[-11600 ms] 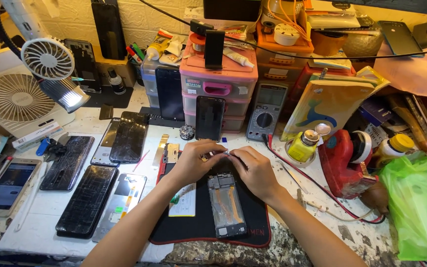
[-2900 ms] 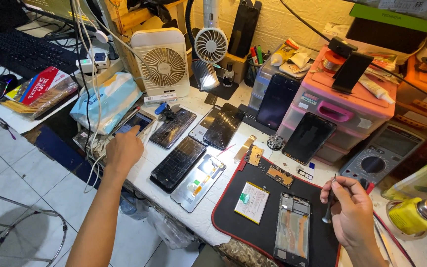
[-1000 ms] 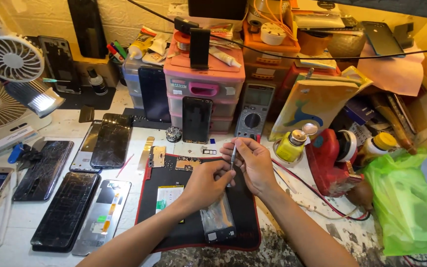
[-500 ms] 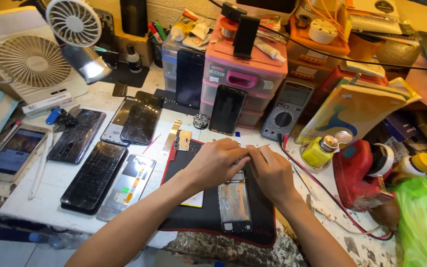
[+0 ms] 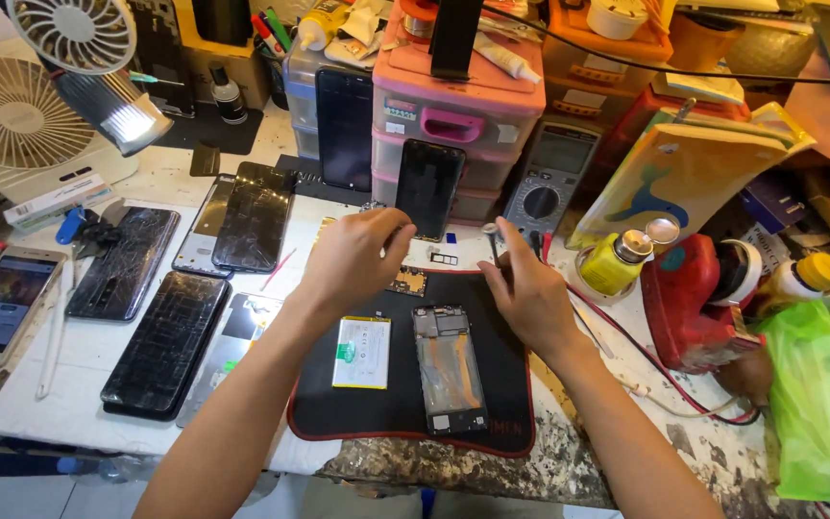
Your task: Repairing a mobile phone by inspecting and connecting internal components like the screen and motherboard
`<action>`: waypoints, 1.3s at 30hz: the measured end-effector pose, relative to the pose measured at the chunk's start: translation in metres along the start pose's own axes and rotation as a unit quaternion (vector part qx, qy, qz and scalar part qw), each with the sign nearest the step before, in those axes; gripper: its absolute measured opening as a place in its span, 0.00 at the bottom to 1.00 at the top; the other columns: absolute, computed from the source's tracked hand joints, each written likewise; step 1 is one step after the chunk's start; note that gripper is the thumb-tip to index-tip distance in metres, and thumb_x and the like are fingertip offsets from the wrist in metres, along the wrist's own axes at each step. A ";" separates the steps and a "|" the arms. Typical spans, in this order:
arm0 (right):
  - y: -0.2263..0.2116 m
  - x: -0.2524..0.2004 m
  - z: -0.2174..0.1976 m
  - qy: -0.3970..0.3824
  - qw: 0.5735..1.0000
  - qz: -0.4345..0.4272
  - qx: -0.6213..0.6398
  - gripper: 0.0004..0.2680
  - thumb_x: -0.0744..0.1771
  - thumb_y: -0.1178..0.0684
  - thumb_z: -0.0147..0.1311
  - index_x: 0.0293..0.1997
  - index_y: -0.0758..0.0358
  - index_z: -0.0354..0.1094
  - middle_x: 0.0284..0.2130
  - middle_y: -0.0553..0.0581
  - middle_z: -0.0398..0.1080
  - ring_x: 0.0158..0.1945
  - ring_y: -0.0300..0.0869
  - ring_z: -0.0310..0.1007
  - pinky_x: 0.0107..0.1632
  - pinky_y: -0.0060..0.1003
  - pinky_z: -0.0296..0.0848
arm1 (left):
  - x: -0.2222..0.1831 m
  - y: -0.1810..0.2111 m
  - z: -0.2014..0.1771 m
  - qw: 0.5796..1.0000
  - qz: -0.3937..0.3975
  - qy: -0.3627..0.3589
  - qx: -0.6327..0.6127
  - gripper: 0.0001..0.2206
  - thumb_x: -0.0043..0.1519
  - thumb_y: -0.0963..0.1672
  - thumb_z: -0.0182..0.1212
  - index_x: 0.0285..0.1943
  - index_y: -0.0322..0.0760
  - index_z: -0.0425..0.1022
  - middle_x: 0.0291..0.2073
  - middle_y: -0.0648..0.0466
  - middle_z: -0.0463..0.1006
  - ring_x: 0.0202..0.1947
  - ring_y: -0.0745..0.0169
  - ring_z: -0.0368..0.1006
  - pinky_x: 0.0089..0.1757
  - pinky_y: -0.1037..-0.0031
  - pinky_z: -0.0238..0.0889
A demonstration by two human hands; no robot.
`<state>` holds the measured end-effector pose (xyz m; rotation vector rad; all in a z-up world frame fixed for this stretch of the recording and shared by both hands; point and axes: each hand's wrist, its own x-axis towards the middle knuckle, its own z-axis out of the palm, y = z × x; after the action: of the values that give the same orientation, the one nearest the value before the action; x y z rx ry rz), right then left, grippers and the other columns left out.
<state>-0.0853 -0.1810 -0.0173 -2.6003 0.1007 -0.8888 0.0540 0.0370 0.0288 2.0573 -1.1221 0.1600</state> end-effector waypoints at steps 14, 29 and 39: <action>-0.020 0.011 -0.029 -0.335 0.905 0.049 -0.256 0.07 0.69 0.46 0.47 0.48 0.53 0.65 0.34 0.61 0.74 0.34 0.62 0.81 0.35 0.54 0.79 | 0.000 -0.036 -0.014 0.991 -0.020 0.108 0.076 0.09 0.67 0.44 0.58 0.37 0.38 0.82 0.12 0.58 0.68 0.16 0.59 0.71 0.23 0.73 0.65; -0.059 0.010 -0.035 -0.523 0.841 0.114 -0.076 0.16 0.66 0.44 0.46 0.24 0.64 0.77 0.21 0.68 0.76 0.33 0.64 0.80 0.38 0.52 0.79 | 0.007 0.041 -0.033 0.889 -0.226 -0.396 -0.054 0.16 0.67 0.44 0.52 0.58 0.28 0.76 0.33 0.40 0.84 0.26 0.58 0.83 0.38 0.69 0.76; -0.022 0.003 -0.034 -0.168 0.983 0.064 -0.039 0.11 0.66 0.53 0.52 0.21 0.62 0.68 0.13 0.60 0.68 0.21 0.55 0.74 0.26 0.40 0.71 | 0.004 0.037 -0.017 0.931 -0.176 -0.252 -0.195 0.22 0.68 0.43 0.51 0.70 0.25 0.64 0.35 0.35 0.84 0.34 0.44 0.83 0.39 0.58 0.76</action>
<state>-0.1045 -0.1729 0.0180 -2.7395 0.2100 -0.3996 0.0321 0.0345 0.0635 1.9333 -0.9483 -0.7509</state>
